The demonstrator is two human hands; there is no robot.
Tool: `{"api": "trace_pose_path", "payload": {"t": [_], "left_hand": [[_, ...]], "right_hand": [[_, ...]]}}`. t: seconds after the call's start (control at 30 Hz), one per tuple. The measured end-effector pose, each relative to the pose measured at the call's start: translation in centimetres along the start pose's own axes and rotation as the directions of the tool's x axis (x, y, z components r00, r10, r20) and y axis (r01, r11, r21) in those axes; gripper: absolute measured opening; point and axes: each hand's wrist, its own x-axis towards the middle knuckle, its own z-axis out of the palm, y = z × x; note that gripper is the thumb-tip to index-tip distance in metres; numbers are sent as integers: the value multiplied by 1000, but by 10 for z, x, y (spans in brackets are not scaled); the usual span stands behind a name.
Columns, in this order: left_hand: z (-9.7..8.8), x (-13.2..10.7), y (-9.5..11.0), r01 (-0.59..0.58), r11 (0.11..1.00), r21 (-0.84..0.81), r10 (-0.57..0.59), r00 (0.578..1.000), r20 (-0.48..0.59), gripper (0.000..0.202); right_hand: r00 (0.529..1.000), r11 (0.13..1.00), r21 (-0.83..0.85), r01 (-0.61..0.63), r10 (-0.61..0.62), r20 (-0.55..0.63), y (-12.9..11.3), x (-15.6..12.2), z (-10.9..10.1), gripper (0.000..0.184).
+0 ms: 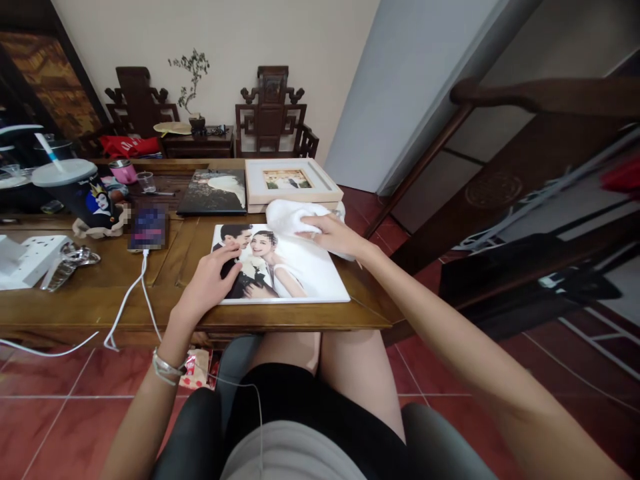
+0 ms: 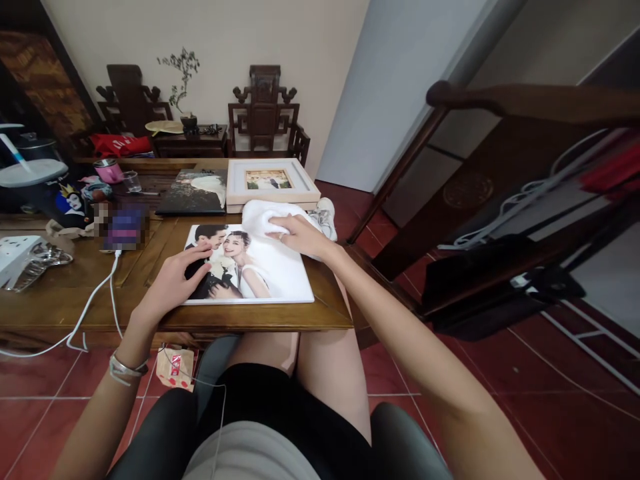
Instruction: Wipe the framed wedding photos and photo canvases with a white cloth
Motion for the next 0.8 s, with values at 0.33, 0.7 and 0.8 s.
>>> {"api": "trace_pose_path", "payload": {"t": [0.33, 0.7, 0.8], "left_hand": [[-1, -1, 2, 43, 999, -13, -43, 999, 2, 44], [2, 1, -1, 66, 998, -6, -66, 998, -7, 39], [1, 1, -2, 71, 997, -18, -71, 997, -2, 38]], "right_hand": [[977, 983, -131, 132, -106, 187, -86, -109, 0, 20], [977, 983, -115, 141, -119, 175, -45, -41, 5, 17], [988, 985, -123, 120, -107, 109, -27, -4, 11, 13]]}}
